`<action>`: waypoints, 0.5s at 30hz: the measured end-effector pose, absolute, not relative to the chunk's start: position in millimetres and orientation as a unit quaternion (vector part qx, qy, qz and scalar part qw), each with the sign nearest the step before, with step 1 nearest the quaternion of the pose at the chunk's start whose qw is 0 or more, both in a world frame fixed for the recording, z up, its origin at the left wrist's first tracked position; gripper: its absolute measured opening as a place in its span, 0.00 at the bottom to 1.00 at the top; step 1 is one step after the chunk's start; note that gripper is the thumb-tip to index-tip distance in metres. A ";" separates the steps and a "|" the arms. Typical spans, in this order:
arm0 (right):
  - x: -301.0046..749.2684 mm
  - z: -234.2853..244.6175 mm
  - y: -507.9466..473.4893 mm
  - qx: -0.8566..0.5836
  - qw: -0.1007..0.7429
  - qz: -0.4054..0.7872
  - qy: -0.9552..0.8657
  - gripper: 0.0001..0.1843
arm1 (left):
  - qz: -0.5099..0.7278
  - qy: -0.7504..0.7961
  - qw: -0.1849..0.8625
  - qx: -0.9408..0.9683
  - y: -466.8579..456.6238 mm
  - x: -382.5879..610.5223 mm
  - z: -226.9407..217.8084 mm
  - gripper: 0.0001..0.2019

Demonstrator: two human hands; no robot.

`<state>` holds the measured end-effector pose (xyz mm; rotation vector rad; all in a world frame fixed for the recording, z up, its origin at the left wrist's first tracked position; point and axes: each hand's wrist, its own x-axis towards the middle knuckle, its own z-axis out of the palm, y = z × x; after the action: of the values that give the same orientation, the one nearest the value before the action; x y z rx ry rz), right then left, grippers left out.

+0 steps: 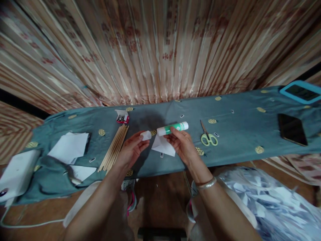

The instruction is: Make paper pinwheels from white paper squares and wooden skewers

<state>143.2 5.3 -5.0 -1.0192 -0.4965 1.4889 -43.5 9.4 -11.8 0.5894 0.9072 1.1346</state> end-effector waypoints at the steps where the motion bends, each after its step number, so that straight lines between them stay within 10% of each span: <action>1: 142.4 -4.7 5.1 -0.432 0.594 0.645 -0.211 0.16 | 0.508 0.397 0.726 0.240 7.6 -41.0 -11.3 0.17; 15: 134.8 -8.6 0.4 -0.427 0.592 0.641 -0.238 0.14 | 0.503 0.379 0.749 0.205 3.5 -32.7 -14.8 0.14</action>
<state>134.8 0.4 -8.6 -0.9934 -0.5537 1.4916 -32.7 3.5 -14.8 0.4473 0.8295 1.0990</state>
